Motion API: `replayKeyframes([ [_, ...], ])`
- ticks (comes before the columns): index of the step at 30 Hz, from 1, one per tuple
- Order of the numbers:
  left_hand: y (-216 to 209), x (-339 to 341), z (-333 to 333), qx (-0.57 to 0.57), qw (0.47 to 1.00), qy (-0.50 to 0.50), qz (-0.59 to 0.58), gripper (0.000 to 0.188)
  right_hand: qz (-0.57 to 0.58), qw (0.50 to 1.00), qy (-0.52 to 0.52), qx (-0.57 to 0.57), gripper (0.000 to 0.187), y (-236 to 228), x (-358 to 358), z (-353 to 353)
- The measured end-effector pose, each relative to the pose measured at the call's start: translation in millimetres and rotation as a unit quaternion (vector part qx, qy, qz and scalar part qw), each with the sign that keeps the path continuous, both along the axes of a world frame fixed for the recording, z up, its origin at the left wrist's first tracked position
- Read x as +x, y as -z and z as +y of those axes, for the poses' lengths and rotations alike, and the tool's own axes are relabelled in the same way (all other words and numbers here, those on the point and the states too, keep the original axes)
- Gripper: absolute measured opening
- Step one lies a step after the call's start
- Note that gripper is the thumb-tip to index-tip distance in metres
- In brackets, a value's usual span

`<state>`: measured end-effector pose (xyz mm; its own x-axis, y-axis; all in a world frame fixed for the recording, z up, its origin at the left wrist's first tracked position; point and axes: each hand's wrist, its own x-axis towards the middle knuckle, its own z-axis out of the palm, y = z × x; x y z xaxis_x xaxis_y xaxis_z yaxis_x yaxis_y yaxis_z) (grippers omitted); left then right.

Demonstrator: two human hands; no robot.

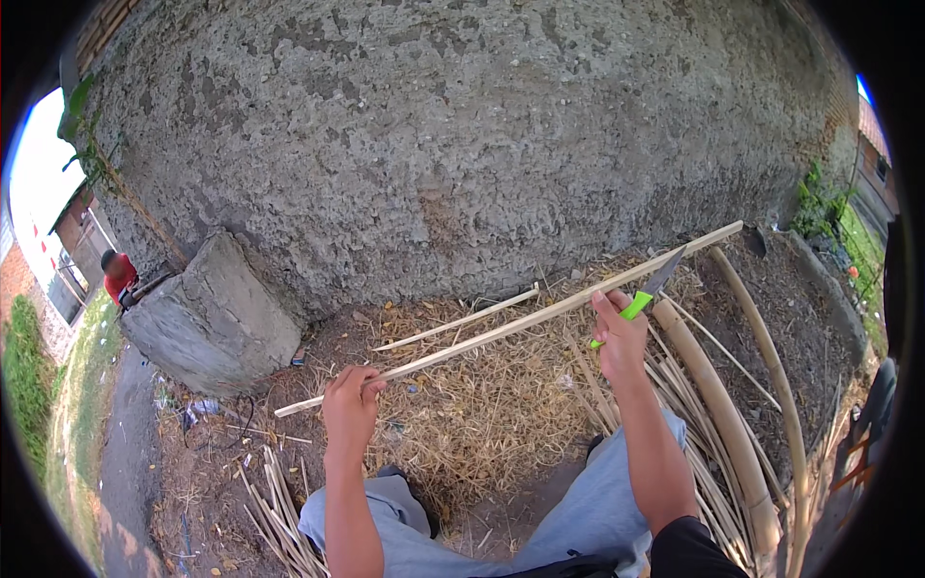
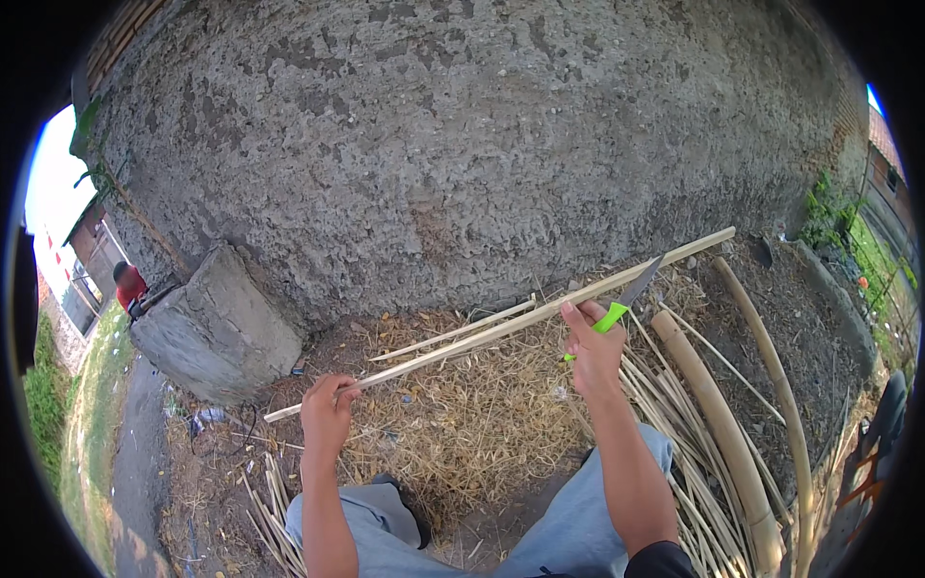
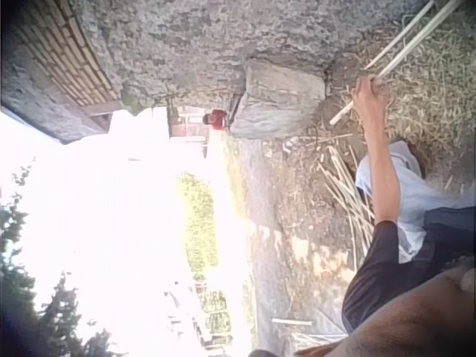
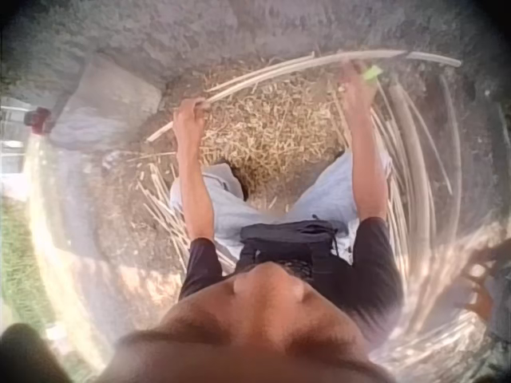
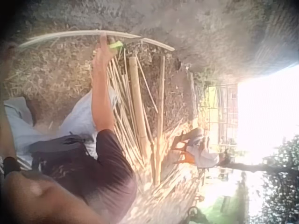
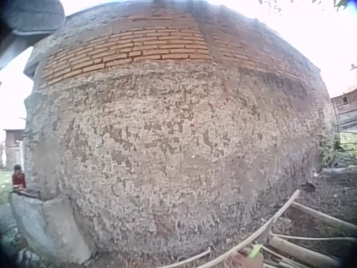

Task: The person whittles and shapes long bamboo sticks using a small knife, shaving off thin strips and then crossing two sticks together.

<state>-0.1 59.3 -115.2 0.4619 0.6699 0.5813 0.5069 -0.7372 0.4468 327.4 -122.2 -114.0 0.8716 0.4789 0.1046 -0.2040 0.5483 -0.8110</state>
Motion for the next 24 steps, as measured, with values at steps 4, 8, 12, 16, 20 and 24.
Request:
replayKeyframes([
  [4,0.3,-1.8,0.8,-0.02,1.0,-0.006,0.01,0.011,-0.007,1.0,-0.004,0.006,0.022,-1.3,-2.6,0.0],
  [8,1.0,-0.5,0.7,-0.017,1.0,-0.003,0.005,0.011,-0.009,1.0,0.0,0.006,0.019,-1.4,-1.7,-1.7],
  [12,1.9,-2.9,2.9,-0.024,1.0,0.002,0.006,0.01,0.004,1.0,0.012,0.001,0.02,-1.4,-1.9,-0.3],
  [16,-1.2,-0.6,0.4,-0.01,1.0,0.018,0.002,0.012,0.021,0.999,0.023,-0.011,0.021,-5.8,-4.8,0.1],
  [20,-2.1,-0.9,0.2,-0.011,1.0,0.02,0.007,0.015,0.014,1.0,0.02,-0.004,0.021,-1.5,-1.4,0.4],
  [24,-0.2,0.2,0.4,-0.009,1.0,0.024,0.003,0.015,0.014,1.0,0.022,-0.011,0.02,0.9,-0.5,1.1],
])
